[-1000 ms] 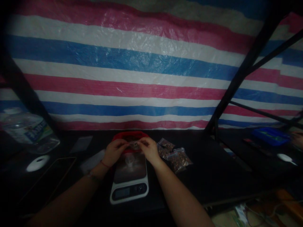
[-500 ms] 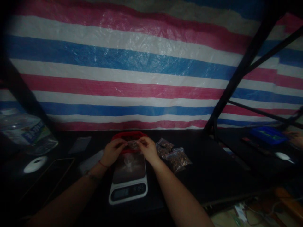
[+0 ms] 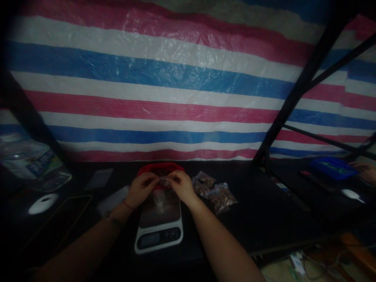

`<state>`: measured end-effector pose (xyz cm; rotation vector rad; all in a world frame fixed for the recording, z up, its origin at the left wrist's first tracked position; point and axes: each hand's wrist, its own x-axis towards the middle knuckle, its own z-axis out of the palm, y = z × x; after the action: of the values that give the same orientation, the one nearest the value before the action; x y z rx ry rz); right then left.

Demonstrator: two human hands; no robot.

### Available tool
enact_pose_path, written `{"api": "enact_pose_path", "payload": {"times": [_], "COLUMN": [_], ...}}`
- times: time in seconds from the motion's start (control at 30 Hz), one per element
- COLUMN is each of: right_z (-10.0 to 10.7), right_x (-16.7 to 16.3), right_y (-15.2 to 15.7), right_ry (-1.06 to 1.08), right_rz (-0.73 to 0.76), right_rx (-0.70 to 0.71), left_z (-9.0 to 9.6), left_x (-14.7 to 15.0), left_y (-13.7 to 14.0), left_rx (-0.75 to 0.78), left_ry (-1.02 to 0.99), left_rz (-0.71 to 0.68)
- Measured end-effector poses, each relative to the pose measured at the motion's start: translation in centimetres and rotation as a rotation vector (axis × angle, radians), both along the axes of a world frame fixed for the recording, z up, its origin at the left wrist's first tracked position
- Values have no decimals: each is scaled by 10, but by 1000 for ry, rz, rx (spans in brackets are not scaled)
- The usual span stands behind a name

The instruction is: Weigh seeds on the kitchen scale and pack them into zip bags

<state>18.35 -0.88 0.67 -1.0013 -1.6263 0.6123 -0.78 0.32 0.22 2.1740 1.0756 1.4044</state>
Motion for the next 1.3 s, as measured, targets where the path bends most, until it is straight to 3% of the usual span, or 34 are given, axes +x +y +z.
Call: {"api": "enact_pose_path", "payload": {"times": [0.3,0.9,1.17,1.3], "right_z": [3,4,8,10], "right_x": [-2,-7,2,21], "right_y": [-5,-11,-2,8], "right_ry": [-44,-126,-18,20], "right_rz": [35,54,-29,-108], "right_rx": [110,163,152,150], "left_z": [-2,4,1,1], "left_x": [2,3,-1,-9], "left_y": [-3,-8,1,7], "left_rx": [30,119,131,81], "left_ry": [45,201,174,121], "left_rz": [-55,-78,23,180]}}
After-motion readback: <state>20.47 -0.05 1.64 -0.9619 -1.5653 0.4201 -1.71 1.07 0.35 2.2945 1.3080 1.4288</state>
